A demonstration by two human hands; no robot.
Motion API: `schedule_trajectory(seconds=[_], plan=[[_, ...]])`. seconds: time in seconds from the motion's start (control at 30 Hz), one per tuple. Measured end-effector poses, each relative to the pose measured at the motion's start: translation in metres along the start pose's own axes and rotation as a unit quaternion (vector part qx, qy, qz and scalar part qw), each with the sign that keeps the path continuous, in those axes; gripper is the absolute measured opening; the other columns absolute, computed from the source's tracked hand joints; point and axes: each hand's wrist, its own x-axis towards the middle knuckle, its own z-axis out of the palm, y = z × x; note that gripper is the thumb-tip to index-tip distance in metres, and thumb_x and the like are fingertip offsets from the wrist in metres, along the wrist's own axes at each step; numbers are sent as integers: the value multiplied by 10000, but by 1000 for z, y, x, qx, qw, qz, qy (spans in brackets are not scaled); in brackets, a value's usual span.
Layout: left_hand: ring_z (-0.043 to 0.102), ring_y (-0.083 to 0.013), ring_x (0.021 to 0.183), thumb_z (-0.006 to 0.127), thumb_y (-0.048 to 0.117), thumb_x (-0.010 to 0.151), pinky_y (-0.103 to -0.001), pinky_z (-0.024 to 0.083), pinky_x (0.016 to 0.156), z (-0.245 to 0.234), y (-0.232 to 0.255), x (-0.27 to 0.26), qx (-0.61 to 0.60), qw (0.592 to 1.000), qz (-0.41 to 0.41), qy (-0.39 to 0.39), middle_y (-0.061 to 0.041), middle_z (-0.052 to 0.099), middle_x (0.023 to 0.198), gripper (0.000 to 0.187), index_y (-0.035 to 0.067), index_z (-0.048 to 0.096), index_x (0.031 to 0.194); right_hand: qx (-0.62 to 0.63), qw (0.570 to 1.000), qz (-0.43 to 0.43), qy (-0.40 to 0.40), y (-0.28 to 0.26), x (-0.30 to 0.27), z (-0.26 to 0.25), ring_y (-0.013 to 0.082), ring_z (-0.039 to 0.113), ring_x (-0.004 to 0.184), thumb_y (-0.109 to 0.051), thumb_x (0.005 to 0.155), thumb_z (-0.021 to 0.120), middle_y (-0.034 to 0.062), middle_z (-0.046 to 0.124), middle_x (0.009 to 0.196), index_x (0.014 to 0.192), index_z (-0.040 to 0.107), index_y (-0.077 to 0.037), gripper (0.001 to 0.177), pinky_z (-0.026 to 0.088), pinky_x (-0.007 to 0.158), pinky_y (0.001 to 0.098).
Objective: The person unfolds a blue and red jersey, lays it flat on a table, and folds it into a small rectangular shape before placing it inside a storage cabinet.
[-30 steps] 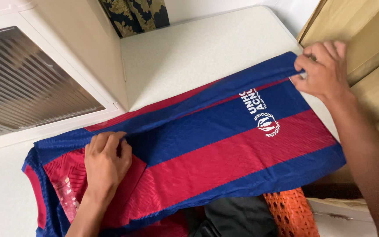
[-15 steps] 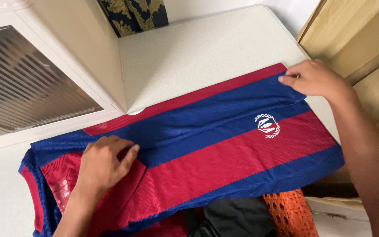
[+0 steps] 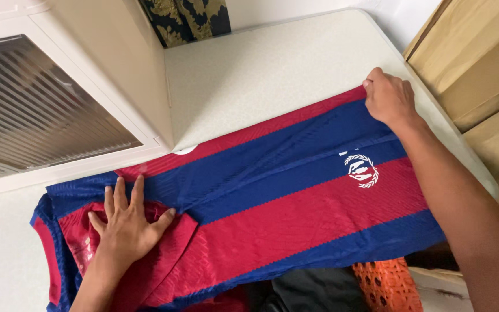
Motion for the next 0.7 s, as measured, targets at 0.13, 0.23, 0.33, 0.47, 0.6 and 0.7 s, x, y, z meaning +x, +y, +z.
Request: schedule_trajectory(seconds=[0.13, 0.23, 0.33, 0.47, 0.6, 0.7], plan=[[0, -394, 1530, 616, 754, 708, -794, 40, 1081, 4, -13, -3, 27, 1000, 4, 7, -150, 68, 1699, 1109, 288, 193, 1622, -2, 1000, 12, -1, -6, -2, -13, 449, 673, 939, -243, 1051, 681, 227, 705, 971, 1048, 681, -47, 196, 513, 809, 552], [85, -415, 1525, 562, 735, 792, -800, 79, 1079, 8, -31, -2, -11, 998, 30, 62, -184, 163, 1672, 999, 222, 266, 1597, -63, 998, 22, -3, -9, -3, -16, 438, 677, 901, -249, 1061, 699, 210, 700, 945, 1052, 689, -54, 195, 514, 775, 571], [217, -423, 1534, 514, 649, 919, -792, 134, 1116, 10, -41, 0, -27, 992, 21, 125, -212, 306, 1644, 826, 147, 387, 1563, -154, 982, -51, 93, -29, -5, -25, 384, 686, 931, -224, 989, 723, 182, 683, 943, 994, 684, -45, 183, 534, 780, 531], [341, -403, 1532, 551, 589, 963, -736, 200, 1193, 9, -26, -3, 17, 975, 92, 203, -212, 419, 1611, 738, 100, 488, 1511, -38, 995, -92, 12, -99, -30, -40, 382, 672, 967, -217, 997, 695, 177, 684, 1014, 1015, 713, -58, 161, 528, 847, 522], [269, -438, 1482, 650, 651, 783, -733, 191, 1114, 5, -1, -1, -13, 988, 98, 121, -218, 336, 1583, 974, 99, 379, 1538, 34, 983, -137, -118, -157, -72, -34, 420, 602, 1188, -394, 953, 693, 229, 635, 1230, 1208, 649, -22, 453, 481, 1021, 505], [172, -487, 1464, 672, 743, 711, -738, 156, 1067, 4, -8, 3, 3, 993, 89, 75, -243, 226, 1610, 1151, 96, 278, 1578, -19, 975, -154, -159, -143, -76, -28, 443, 373, 1410, -600, 876, 664, 296, 398, 1498, 1489, 415, 13, 902, 344, 1124, 545]])
